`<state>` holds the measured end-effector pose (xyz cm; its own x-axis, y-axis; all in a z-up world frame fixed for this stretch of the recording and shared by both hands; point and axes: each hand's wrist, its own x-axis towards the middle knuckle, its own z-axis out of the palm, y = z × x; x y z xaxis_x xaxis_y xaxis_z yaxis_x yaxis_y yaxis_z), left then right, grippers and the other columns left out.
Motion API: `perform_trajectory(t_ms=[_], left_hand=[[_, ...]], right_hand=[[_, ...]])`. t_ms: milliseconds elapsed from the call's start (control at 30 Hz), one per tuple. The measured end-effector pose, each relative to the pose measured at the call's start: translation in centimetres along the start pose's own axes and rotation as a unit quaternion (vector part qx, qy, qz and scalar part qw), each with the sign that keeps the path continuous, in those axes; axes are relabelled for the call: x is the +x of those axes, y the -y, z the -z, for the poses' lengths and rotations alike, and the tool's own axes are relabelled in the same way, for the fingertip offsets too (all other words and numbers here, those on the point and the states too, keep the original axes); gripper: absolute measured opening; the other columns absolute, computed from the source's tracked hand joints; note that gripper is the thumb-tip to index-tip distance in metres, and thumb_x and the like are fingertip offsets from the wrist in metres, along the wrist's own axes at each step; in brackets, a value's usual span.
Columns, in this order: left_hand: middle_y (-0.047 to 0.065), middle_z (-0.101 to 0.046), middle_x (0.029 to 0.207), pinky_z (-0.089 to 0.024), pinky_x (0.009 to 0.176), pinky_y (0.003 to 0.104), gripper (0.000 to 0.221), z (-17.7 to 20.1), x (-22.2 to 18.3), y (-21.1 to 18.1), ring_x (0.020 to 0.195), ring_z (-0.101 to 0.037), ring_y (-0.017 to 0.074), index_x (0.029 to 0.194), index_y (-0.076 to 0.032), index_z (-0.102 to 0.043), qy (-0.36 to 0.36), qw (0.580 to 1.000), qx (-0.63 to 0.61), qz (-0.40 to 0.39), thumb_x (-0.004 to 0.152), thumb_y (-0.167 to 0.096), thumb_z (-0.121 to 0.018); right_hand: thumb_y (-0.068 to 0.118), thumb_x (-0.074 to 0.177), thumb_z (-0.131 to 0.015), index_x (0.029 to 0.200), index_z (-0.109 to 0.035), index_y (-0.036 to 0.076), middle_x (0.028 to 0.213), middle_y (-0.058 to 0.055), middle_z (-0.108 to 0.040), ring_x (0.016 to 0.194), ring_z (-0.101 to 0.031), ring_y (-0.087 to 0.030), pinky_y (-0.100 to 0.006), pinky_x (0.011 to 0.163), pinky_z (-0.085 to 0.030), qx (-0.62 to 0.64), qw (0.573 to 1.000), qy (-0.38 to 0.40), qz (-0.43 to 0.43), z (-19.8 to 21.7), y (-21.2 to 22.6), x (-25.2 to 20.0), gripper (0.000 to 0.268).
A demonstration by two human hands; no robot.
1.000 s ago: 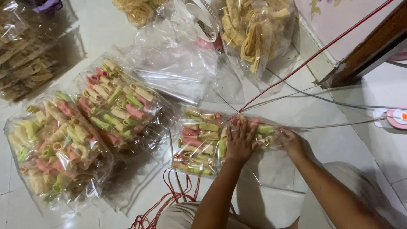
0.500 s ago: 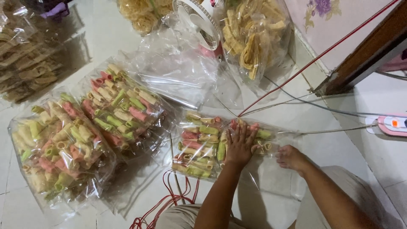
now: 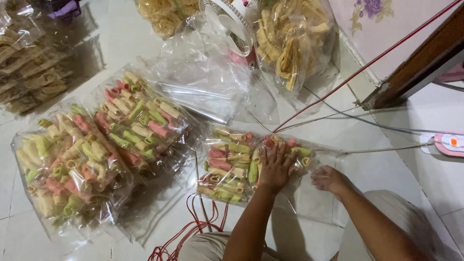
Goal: Manually filling plastic bags with colorful snack sticks while sitting on the floor.
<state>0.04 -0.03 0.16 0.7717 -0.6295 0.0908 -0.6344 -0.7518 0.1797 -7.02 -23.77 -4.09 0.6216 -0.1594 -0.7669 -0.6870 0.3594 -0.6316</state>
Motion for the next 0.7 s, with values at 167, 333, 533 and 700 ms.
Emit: perform_trajectory(t_ms=[167, 333, 533, 700], left_hand=[[0.010, -0.016, 0.174, -0.004, 0.125, 0.068, 0.061, 1.0, 0.1, -0.3, 0.162, -0.008, 0.0351, 0.162, -0.039, -0.023, 0.020, 1.000, -0.011, 0.009, 0.105, -0.062, -0.028], [0.012, -0.022, 0.172, -0.003, 0.123, 0.069, 0.061, 6.5, -1.9, -0.2, 0.159, -0.016, 0.0371, 0.162, -0.036, -0.030, -0.076, 0.996, -0.025, 0.030, 0.106, -0.061, -0.029], [0.017, -0.021, 0.168, -0.013, 0.112, 0.072, 0.062, 12.8, -13.9, 2.7, 0.154, -0.019, 0.0419, 0.160, -0.030, -0.036, -0.181, 0.928, -0.172, 0.276, 0.102, -0.052, -0.038], [0.021, -0.004, 0.172, -0.019, 0.112, 0.073, 0.073, 6.3, -19.9, 6.1, 0.151, -0.022, 0.0480, 0.164, -0.024, -0.021, -0.142, 0.839, -0.233, 0.471, 0.101, -0.057, -0.035]], right_hand=[[0.013, 0.097, -0.075, 0.128, -0.066, -0.005, 0.121, -0.032, -0.072, 0.100, -0.072, -0.037, -0.047, 0.090, -0.060, -0.105, 0.993, 0.052, -0.014, -1.5, 2.3, -4.5, 0.037], [0.019, 0.089, -0.082, 0.124, -0.067, -0.001, 0.117, -0.020, -0.075, 0.097, -0.070, -0.028, -0.043, 0.090, -0.060, -0.115, 0.984, 0.118, -0.064, -2.5, 2.9, -6.6, 0.043], [0.023, 0.093, -0.075, 0.129, -0.069, 0.001, 0.123, -0.018, -0.073, 0.106, -0.067, -0.028, -0.042, 0.094, -0.055, -0.158, 0.972, 0.143, -0.095, -3.3, 4.1, -8.4, 0.042], [0.006, 0.099, -0.060, 0.145, -0.062, 0.012, 0.126, -0.019, -0.067, 0.108, -0.059, -0.032, -0.044, 0.084, -0.047, -0.093, 0.969, 0.201, -0.107, -4.8, 4.7, -10.9, 0.046]])
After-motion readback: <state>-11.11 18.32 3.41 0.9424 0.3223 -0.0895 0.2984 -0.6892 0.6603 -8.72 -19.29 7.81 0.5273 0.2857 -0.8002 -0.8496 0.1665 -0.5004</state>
